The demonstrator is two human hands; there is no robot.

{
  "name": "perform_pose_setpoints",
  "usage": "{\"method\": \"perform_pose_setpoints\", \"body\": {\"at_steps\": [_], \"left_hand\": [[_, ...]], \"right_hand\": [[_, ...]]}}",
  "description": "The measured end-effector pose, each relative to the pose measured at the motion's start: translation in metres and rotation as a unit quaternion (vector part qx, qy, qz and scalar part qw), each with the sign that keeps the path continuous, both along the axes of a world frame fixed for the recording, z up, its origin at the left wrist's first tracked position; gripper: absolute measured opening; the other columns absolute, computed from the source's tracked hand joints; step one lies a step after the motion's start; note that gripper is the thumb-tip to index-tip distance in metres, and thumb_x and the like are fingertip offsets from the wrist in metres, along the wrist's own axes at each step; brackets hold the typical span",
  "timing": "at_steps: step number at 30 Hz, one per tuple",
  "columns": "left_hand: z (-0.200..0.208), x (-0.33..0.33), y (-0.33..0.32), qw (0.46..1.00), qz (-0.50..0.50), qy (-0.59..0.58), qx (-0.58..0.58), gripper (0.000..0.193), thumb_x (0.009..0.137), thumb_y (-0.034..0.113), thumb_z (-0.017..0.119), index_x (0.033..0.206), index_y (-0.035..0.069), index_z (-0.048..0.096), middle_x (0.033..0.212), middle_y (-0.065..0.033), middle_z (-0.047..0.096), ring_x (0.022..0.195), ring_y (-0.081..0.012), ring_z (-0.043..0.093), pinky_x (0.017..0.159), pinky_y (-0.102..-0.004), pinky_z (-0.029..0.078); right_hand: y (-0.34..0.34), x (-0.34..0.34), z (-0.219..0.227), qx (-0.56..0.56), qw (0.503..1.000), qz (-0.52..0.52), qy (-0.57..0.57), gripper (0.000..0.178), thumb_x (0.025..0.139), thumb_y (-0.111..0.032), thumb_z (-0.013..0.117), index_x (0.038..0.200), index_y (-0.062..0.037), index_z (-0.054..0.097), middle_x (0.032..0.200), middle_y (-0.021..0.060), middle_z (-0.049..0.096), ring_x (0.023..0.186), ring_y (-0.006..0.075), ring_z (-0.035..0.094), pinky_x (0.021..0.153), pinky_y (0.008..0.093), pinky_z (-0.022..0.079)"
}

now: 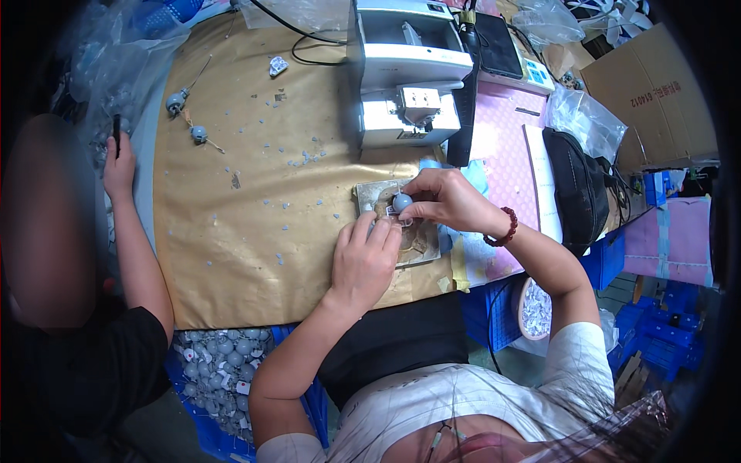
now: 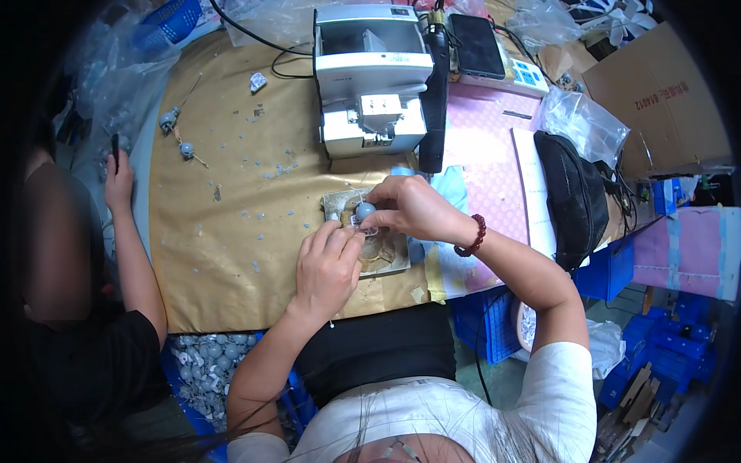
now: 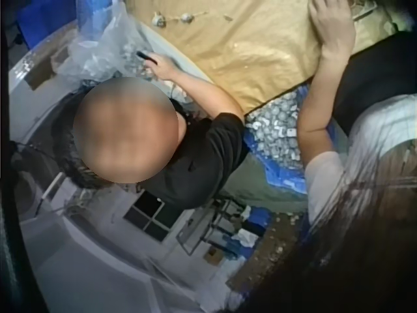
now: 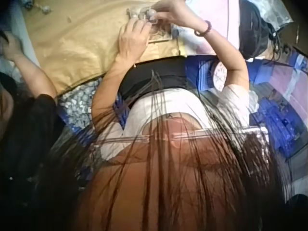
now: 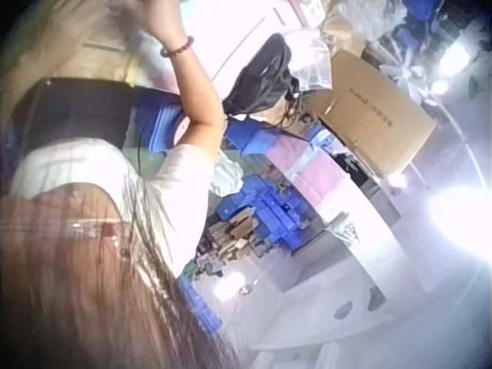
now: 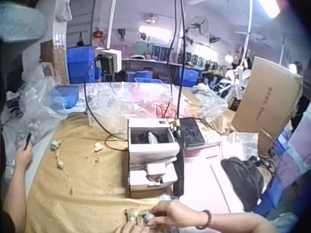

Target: Assembling and processing small toy components at a factory workbench.

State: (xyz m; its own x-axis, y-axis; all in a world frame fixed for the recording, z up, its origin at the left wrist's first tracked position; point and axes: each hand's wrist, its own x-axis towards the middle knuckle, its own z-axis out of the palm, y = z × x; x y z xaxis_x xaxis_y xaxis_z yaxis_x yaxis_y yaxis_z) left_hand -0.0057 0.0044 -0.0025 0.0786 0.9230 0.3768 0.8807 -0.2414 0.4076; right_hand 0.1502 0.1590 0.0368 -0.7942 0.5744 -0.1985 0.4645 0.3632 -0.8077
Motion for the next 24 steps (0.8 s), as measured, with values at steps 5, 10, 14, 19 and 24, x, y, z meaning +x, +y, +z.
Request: {"method": "perform_pose_setpoints", "body": {"at_steps": [5,10,14,19,24], "left_hand": [[0.003,-0.001,0.002,1.000,-0.010,-0.015,0.012,0.033,0.073,0.005,0.069,0.106,0.004,0.066,0.107,-0.0074,0.063,0.111,-0.0267,0.058,0.089,-0.0405,0.048],[0.016,-0.003,0.011,0.993,0.029,-0.084,-0.078,0.034,0.076,0.006,0.070,0.111,0.006,0.064,0.104,-0.0091,0.062,0.104,-0.0310,0.059,0.088,-0.0426,0.048],[0.024,0.004,0.027,0.991,0.061,-0.109,-0.048,0.033,0.078,0.009,0.071,0.110,0.006,0.063,0.098,-0.0103,0.060,0.097,-0.0326,0.058,0.084,-0.0435,0.049],[0.014,0.005,0.032,0.995,0.058,-0.071,-0.043,0.033,0.075,0.009,0.074,0.107,0.007,0.063,0.099,-0.0072,0.060,0.096,-0.0270,0.059,0.076,-0.0404,0.052],[0.016,0.005,0.035,0.995,0.042,-0.085,-0.043,0.034,0.074,0.007,0.074,0.106,0.006,0.062,0.098,-0.0084,0.062,0.096,-0.0286,0.058,0.079,-0.0404,0.052]], "right_hand": [[-0.006,0.004,-0.011,0.179,0.983,0.021,0.035,0.038,0.079,-0.022,0.085,0.096,0.0032,0.063,0.076,0.0119,0.060,0.067,0.0209,0.063,0.059,0.0360,0.049],[-0.017,0.003,-0.015,0.088,0.993,-0.078,0.031,0.045,0.080,-0.020,0.084,0.109,-0.0007,0.056,0.077,0.0102,0.059,0.064,0.0219,0.057,0.059,0.0345,0.048],[-0.021,0.005,-0.015,0.108,0.991,-0.074,0.037,0.053,0.081,-0.027,0.082,0.120,-0.0035,0.054,0.082,0.0139,0.063,0.072,0.0351,0.062,0.065,0.0423,0.050],[0.034,0.015,-0.016,0.413,0.862,-0.194,0.220,0.057,0.087,-0.013,0.073,0.136,-0.0004,0.048,0.110,0.0174,0.060,0.098,0.0294,0.060,0.081,0.0357,0.050],[0.096,0.023,-0.033,0.051,0.921,-0.304,0.239,0.053,0.093,-0.019,0.072,0.136,0.0032,0.050,0.114,0.0099,0.065,0.099,0.0131,0.061,0.086,0.0282,0.049]]}}
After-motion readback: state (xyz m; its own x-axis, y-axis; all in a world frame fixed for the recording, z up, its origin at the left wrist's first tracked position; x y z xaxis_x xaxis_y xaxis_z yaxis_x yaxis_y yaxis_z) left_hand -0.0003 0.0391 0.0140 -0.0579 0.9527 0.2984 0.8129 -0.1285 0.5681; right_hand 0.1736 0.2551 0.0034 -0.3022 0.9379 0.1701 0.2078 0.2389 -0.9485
